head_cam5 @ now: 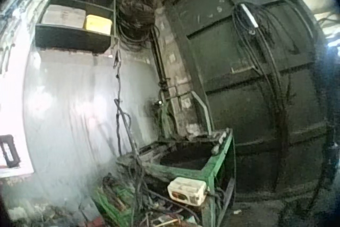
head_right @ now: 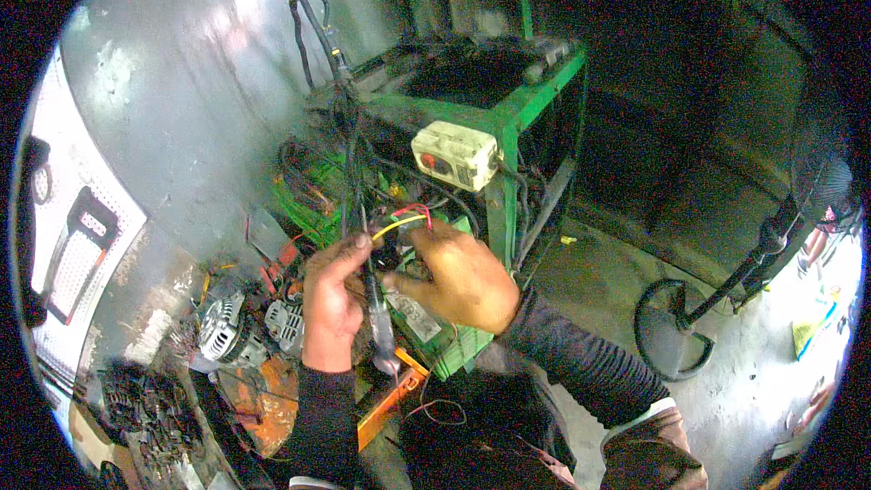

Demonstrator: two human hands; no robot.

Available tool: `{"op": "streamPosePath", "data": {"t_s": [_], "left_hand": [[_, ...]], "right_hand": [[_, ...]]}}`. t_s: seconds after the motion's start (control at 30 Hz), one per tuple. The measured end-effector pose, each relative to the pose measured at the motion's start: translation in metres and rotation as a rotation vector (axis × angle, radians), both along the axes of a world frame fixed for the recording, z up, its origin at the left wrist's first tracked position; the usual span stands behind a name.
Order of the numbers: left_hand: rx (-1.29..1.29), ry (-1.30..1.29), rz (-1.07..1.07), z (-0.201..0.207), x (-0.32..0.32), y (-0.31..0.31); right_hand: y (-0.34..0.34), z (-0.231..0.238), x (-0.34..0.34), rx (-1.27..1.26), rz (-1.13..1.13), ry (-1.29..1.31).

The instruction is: The person strips and twists colored wires, then connects them to a small black module and a green battery pack on a workbench. They repeatedly test connections by touching wires to terminals and adjust the wiring throughout the clip.

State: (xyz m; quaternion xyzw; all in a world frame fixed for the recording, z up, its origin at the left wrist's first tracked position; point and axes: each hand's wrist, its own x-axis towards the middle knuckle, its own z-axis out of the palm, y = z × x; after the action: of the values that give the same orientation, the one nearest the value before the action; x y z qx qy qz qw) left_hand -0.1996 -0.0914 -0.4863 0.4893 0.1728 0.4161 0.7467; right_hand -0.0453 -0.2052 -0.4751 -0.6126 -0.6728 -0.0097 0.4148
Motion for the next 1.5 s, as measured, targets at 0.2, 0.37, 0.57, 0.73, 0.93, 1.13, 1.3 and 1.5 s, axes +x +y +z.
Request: {"op": "streamPosePath", "data": {"t_s": [0.2, 0.37, 0.57, 0.73, 0.93, 1.13, 1.3, 1.5], "left_hand": [[0.008, -0.001, 0.081, -0.005, 0.002, -0.017], [0.032, 0.014, 0.059, -0.01, 0.002, -0.023], [0.029, -0.058, 0.049, -0.013, 0.003, -0.024], [-0.072, -0.085, -0.016, -0.012, -0.001, -0.016], [-0.044, 0.054, 0.027, -0.011, -0.002, -0.002], [0.168, 0.133, -0.174, 0.005, 0.003, 0.029], [0.139, 0.25, -0.229, 0.007, 0.015, 0.052], [-0.079, 0.28, -0.253, -0.001, 0.022, 0.067]], "right_hand": [[-0.002, -0.005, -0.008, -0.02, -0.114, 0.0], [-0.005, -0.009, -0.01, -0.022, -0.122, 0.062], [-0.007, -0.01, -0.014, -0.026, -0.105, 0.104], [-0.016, -0.002, -0.008, -0.048, -0.057, 0.058], [-0.033, 0.013, 0.041, -0.274, 0.251, 0.237], [-0.027, 0.011, 0.077, -0.292, 0.264, 0.103], [-0.023, -0.001, 0.077, -0.249, 0.136, 0.027], [-0.019, -0.014, 0.072, -0.249, 0.025, 0.153]]}}
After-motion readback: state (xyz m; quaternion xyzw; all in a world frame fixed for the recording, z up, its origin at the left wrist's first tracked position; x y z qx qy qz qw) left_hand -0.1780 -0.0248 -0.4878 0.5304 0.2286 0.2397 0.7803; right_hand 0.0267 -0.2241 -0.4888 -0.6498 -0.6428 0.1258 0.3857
